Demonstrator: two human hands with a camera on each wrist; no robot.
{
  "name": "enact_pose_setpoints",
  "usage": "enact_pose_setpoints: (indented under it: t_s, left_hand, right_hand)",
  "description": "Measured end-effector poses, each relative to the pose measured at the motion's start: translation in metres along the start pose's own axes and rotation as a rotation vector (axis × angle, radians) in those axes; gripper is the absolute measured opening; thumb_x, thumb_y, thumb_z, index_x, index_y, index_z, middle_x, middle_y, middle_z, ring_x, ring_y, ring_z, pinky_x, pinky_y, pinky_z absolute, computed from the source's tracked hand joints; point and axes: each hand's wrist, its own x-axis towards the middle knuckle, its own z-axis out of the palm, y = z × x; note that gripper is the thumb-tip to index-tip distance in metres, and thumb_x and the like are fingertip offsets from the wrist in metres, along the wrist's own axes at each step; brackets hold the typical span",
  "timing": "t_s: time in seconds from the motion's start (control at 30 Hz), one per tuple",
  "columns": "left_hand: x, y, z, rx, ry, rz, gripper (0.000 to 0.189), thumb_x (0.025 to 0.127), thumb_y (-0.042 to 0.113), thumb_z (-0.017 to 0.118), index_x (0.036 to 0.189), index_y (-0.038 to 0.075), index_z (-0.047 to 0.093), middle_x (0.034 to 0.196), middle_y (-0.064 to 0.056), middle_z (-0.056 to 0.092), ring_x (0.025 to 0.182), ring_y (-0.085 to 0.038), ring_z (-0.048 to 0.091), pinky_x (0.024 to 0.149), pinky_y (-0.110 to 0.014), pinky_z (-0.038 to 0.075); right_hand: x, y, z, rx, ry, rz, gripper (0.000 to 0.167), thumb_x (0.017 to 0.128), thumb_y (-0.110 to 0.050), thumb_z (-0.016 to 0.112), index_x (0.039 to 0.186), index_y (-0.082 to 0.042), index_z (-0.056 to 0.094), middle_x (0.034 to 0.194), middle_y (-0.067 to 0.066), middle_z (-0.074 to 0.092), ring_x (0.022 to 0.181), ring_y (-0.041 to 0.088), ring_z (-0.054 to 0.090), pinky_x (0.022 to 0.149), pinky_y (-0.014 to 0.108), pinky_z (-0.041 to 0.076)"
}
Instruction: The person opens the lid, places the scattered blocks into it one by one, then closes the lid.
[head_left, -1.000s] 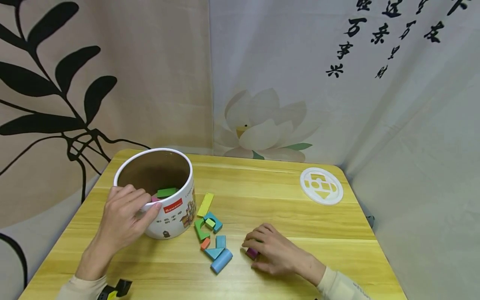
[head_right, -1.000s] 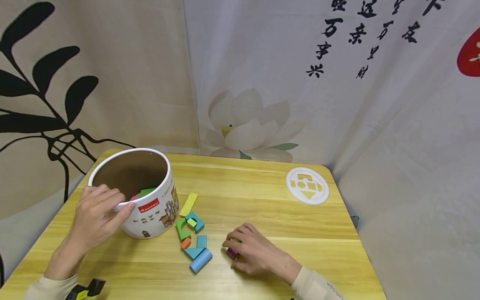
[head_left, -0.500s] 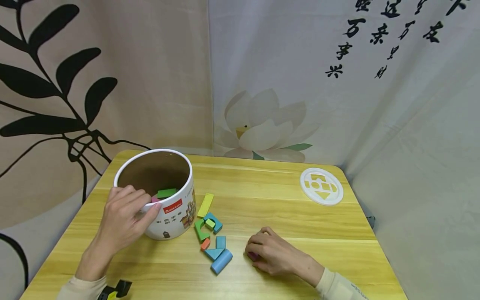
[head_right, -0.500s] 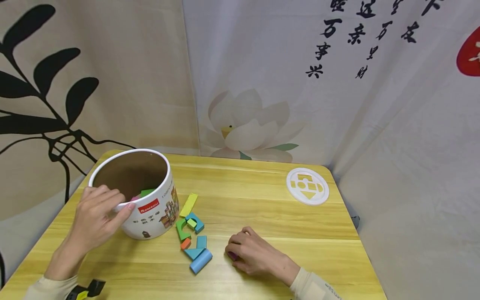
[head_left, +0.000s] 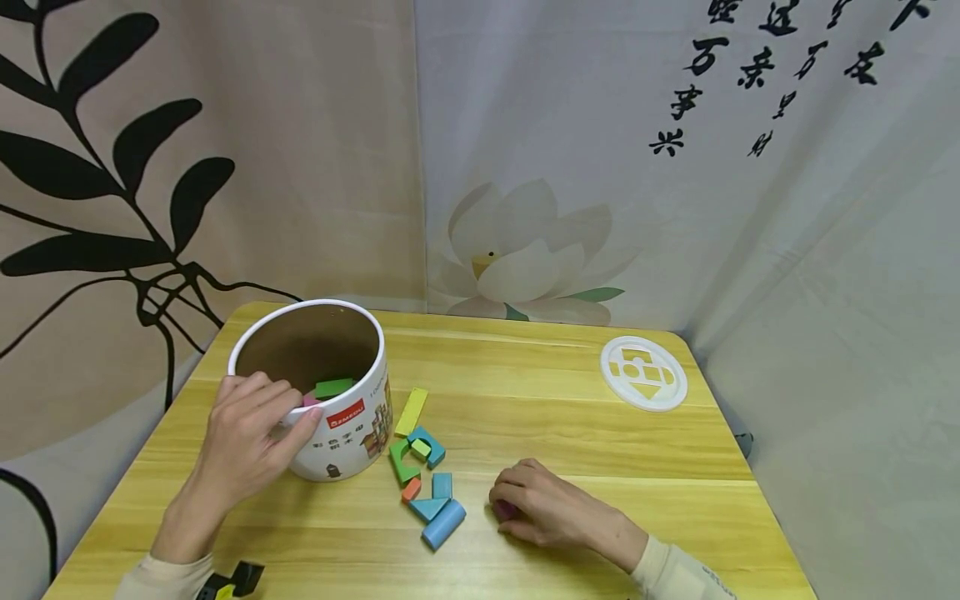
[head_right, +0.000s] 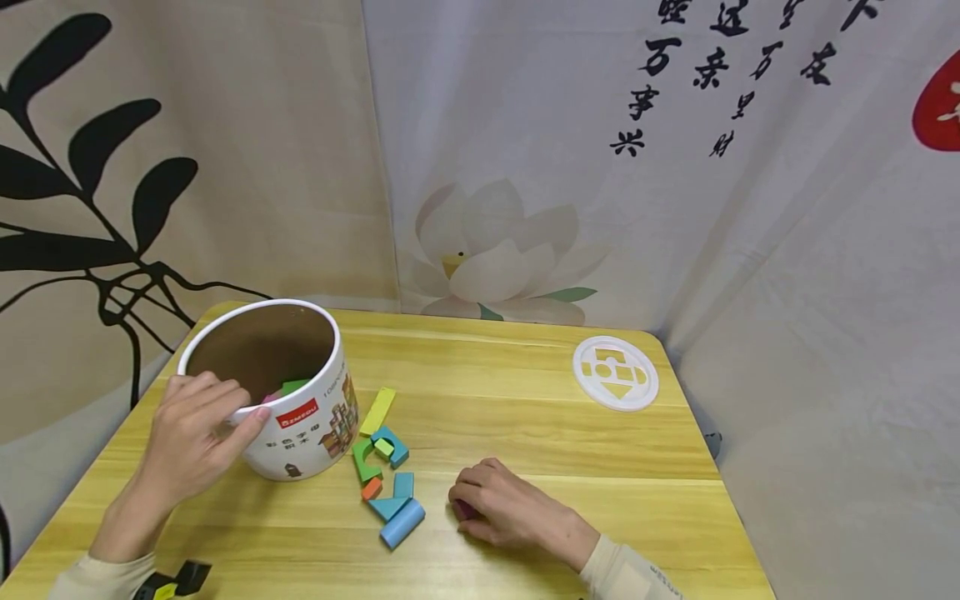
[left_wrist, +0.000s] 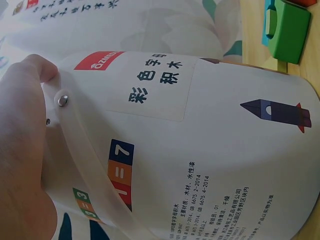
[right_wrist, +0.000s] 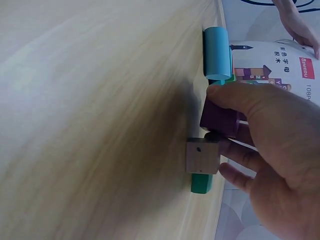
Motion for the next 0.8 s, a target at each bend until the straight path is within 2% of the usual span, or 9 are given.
enact_pose_setpoints:
  t_s: [0.2,0.43,0.67,0.8]
  left_hand:
    - [-0.001,-0.001,-0.001,0.009,-0.033,-0.019,0.044,0.107,0.046,0.061,0.074,0.016,0.064,0.068,0.003,0.064,0.075,-0.015,0.046,0.087,-0.036,0.028]
    - [-0.002,-0.001,-0.003,0.009,-0.067,-0.044,0.033,0.101,0.037,0.068,0.076,0.015,0.066,0.071,0.001,0.068,0.077,-0.016,0.048,0.088,-0.036,0.029]
    - [-0.001,-0.001,-0.001,-0.005,-0.022,-0.013,0.040,0.105,0.042,0.062,0.076,0.015,0.066,0.070,0.002,0.068,0.075,-0.016,0.048,0.087,-0.035,0.029]
    - [0.000,0.000,0.000,-0.007,0.008,0.013,0.046,0.109,0.046,0.058,0.075,0.016,0.065,0.069,0.003,0.067,0.074,-0.016,0.048,0.086,-0.034,0.029]
  right_hand:
    - [0.006,0.002,-0.006,-0.011,0.025,0.004,0.029,0.093,-0.030,0.094,0.112,-0.022,0.073,0.113,-0.011,0.074,0.105,0.005,0.068,0.103,0.031,0.056]
    - [0.016,0.006,-0.024,0.035,0.031,0.040,0.034,0.094,-0.026,0.094,0.120,-0.017,0.075,0.115,-0.006,0.075,0.105,0.007,0.069,0.100,0.032,0.058]
    - [0.032,0.012,-0.049,0.049,0.075,0.045,0.034,0.094,-0.022,0.094,0.121,-0.014,0.075,0.116,-0.002,0.076,0.105,0.010,0.072,0.095,0.026,0.062]
    - [0.042,0.015,-0.065,0.043,0.113,0.044,0.035,0.094,-0.021,0.094,0.122,-0.013,0.075,0.118,-0.001,0.076,0.108,0.013,0.073,0.094,0.027,0.063]
